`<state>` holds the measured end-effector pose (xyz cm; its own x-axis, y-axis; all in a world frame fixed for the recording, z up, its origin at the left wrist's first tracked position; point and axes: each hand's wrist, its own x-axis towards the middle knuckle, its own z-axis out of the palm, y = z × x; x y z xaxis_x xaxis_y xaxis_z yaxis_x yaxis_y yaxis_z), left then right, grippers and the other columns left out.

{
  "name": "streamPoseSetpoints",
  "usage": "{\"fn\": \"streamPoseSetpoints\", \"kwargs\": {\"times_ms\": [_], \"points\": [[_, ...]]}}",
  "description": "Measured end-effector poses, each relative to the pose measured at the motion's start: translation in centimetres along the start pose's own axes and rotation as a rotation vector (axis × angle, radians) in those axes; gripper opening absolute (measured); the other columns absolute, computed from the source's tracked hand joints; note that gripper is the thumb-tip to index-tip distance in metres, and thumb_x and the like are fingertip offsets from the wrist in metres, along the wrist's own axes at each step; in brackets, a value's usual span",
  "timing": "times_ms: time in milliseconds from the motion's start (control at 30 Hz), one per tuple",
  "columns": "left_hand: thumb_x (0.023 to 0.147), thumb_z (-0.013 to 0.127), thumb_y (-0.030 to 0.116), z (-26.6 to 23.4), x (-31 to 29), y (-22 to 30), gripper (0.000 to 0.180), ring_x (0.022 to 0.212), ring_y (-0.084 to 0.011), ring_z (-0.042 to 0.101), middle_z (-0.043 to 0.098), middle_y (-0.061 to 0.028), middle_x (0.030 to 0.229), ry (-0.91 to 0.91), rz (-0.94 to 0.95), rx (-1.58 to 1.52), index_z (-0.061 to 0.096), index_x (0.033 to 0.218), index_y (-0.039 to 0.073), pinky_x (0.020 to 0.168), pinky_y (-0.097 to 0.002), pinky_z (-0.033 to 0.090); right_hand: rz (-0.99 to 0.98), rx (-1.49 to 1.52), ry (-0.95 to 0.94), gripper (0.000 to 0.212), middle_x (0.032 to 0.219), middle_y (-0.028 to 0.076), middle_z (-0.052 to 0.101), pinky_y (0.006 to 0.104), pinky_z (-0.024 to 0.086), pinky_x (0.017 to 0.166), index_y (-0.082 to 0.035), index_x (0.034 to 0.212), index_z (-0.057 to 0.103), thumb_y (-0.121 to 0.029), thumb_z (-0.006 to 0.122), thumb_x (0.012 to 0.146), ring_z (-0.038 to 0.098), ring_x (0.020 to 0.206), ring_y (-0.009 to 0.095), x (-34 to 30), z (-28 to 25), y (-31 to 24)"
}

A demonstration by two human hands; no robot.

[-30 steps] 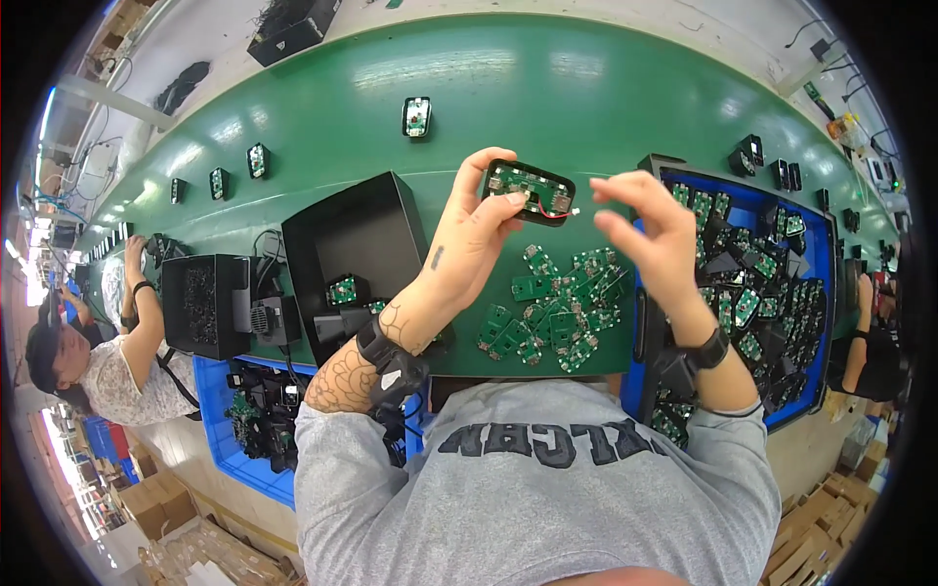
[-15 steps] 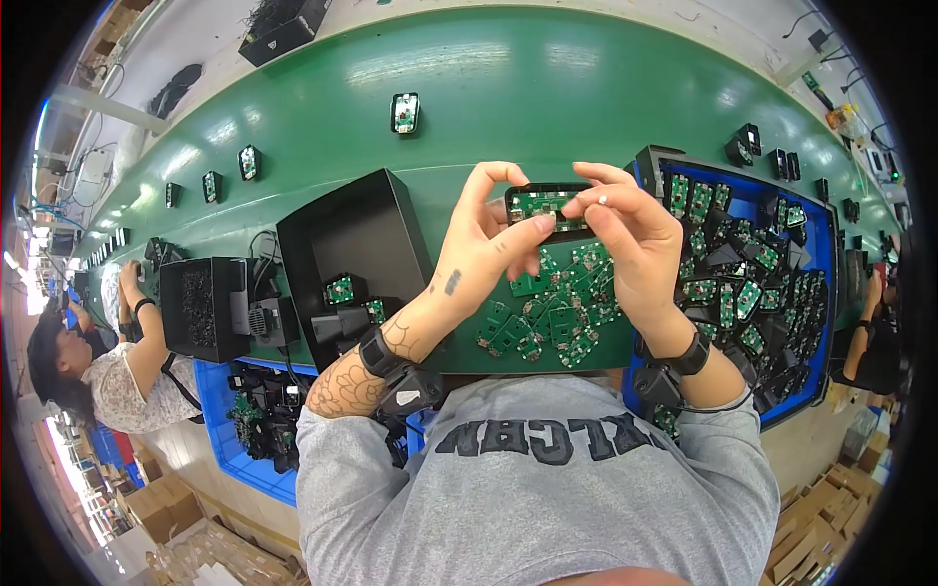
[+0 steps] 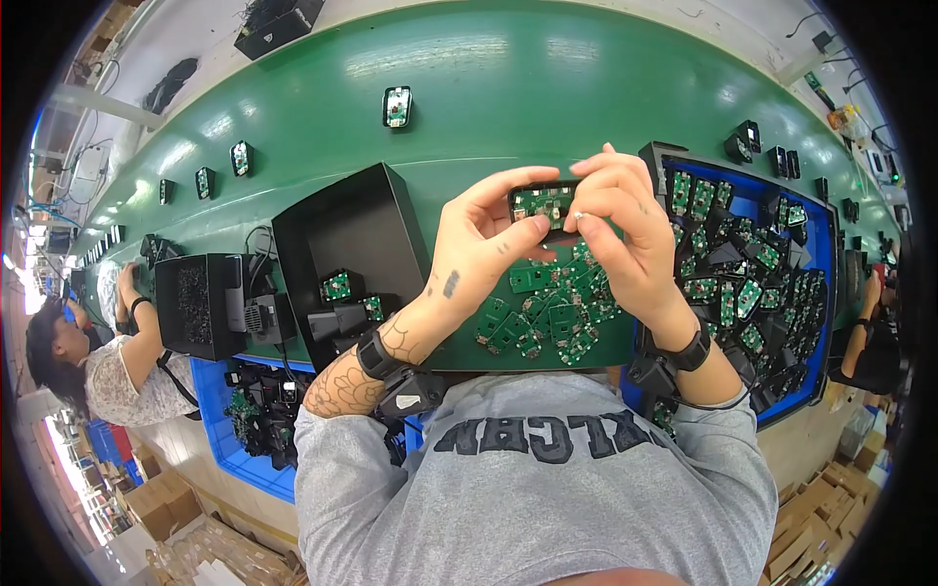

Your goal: Assemble electronic circuit boards into plastic housings on a factory production line.

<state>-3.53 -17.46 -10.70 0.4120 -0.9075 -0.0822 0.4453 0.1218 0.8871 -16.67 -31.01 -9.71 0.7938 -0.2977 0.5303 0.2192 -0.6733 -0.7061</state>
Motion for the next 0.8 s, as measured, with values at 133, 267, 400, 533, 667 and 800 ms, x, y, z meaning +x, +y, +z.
{"fn": "streamPoseSetpoints", "kwargs": {"times_ms": [133,267,400,533,667,800], "points": [[0.087,0.061,-0.001,-0.1,0.1,0.2,0.041,0.093,-0.0191,0.067,0.063,-0.0132,0.112,0.02,0.033,-0.011,0.053,0.127,-0.003,0.075,-0.0297,0.06,-0.019,-0.073,0.084,0.011,0.113,0.012,0.056,0.0528,0.029,0.108,-0.005,0.076,0.059,-0.014,0.059,0.083,0.043,0.126,0.035,-0.1,0.7,-0.1],[0.086,0.061,-0.003,0.0,-0.2,0.3,0.041,0.092,-0.0174,0.068,0.063,-0.0123,0.11,0.05,0.063,0.076,0.054,0.127,-0.003,0.075,-0.0284,0.06,-0.027,-0.252,0.065,0.007,0.122,0.012,0.057,0.051,0.029,0.107,-0.005,0.069,0.058,-0.011,0.062,0.072,0.04,0.131,0.038,0.6,0.5,-0.5],[0.085,0.061,-0.003,-0.1,-0.3,0.1,0.041,0.091,-0.0144,0.067,0.065,-0.0104,0.108,0.063,0.111,0.152,0.055,0.125,-0.004,0.075,-0.0249,0.057,-0.066,-0.311,0.037,0.005,0.124,0.01,0.058,0.05,0.03,0.106,-0.006,0.065,0.057,-0.008,0.062,0.065,0.041,0.131,0.038,1.0,0.8,-0.9],[0.084,0.062,-0.005,-0.3,-0.5,-0.2,0.044,0.101,-0.0183,0.064,0.062,-0.0148,0.116,0.051,0.139,0.216,0.053,0.127,-0.007,0.082,-0.0317,0.059,-0.097,-0.352,0.059,0.006,0.12,0.009,0.059,0.0494,0.032,0.105,-0.006,0.064,0.056,-0.004,0.061,0.063,0.042,0.13,0.039,1.3,0.9,-1.1],[0.082,0.062,-0.003,-0.1,-0.6,-0.2,0.041,0.093,-0.0126,0.066,0.066,-0.0098,0.108,0.085,0.172,0.221,0.057,0.123,-0.003,0.078,-0.0231,0.054,-0.105,-0.372,0.049,0.006,0.117,0.009,0.059,0.0492,0.033,0.104,-0.005,0.064,0.055,-0.003,0.061,0.062,0.042,0.13,0.039,1.3,1.1,-1.1],[0.082,0.063,-0.003,-0.1,-0.6,-0.1,0.041,0.092,-0.0127,0.066,0.066,-0.0097,0.109,0.099,0.189,0.26,0.058,0.123,-0.002,0.078,-0.0232,0.055,-0.1,-0.37,0.04,0.006,0.116,0.009,0.059,0.0492,0.034,0.103,-0.005,0.065,0.056,-0.002,0.061,0.063,0.042,0.13,0.039,1.4,1.1,-0.9]]}}
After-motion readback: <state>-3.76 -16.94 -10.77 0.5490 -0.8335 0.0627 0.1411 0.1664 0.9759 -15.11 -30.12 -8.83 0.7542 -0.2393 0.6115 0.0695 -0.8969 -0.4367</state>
